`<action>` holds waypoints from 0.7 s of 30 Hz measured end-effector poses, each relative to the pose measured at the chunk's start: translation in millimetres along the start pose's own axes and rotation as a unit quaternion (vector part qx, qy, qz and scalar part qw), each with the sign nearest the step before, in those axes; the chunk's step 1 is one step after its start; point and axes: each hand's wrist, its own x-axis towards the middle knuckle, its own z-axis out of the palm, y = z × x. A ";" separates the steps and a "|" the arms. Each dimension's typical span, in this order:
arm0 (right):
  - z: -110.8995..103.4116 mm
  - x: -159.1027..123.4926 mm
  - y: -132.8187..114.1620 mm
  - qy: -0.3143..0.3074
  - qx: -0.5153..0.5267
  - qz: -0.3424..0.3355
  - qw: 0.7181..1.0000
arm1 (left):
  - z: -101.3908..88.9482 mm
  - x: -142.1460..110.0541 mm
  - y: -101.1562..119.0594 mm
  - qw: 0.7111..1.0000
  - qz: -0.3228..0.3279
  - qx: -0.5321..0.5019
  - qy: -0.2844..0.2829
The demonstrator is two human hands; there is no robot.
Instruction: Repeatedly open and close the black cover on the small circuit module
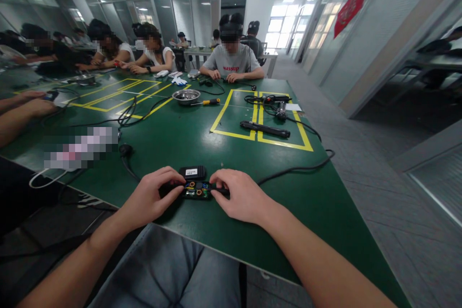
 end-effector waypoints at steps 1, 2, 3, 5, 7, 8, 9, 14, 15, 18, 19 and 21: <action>-0.2 -0.5 0.1 0.001 -0.007 0.001 1.000 | -1.2 -1.2 1.0 1.000 0.008 0.000 -0.018; -0.5 -0.9 0.0 -0.001 -0.014 0.001 1.000 | -2.1 -2.1 1.9 0.999 0.014 0.004 -0.031; -0.9 -1.4 -0.3 -0.006 -0.020 0.001 1.000 | -2.6 -2.8 2.6 0.999 0.019 0.009 -0.037; -1.8 -1.8 -1.5 -0.018 -0.030 0.000 0.999 | -2.8 -3.7 3.8 0.999 0.024 0.018 -0.042; -2.3 -1.6 -2.6 -0.027 -0.034 0.002 0.999 | -2.5 -4.6 4.8 0.998 0.026 0.020 -0.047; -2.4 -1.3 -3.0 -0.028 -0.034 0.005 0.999 | -2.3 -5.0 5.2 0.998 0.025 0.019 -0.045; -2.3 -1.0 -3.3 -0.026 -0.032 0.008 0.999 | -2.2 -5.5 5.6 0.999 0.024 0.018 -0.042; -2.6 -1.0 -3.9 -0.019 -0.018 0.003 1.000 | -4.0 -6.6 6.8 0.999 0.027 -0.003 -0.028; -2.9 -1.3 -3.8 -0.016 -0.010 0.000 1.000 | -4.6 -6.5 6.7 0.999 0.027 -0.009 -0.021; -3.8 -1.8 -2.3 0.003 0.017 -0.013 1.000 | -5.7 -5.8 5.0 0.999 0.030 -0.029 -0.010; -4.1 -1.8 -1.5 0.008 0.023 -0.018 1.000 | -5.5 -5.5 4.1 0.999 0.032 -0.034 -0.012; -4.7 -1.4 0.4 0.009 0.028 -0.025 0.999 | -4.6 -5.1 2.3 0.998 0.039 -0.037 -0.018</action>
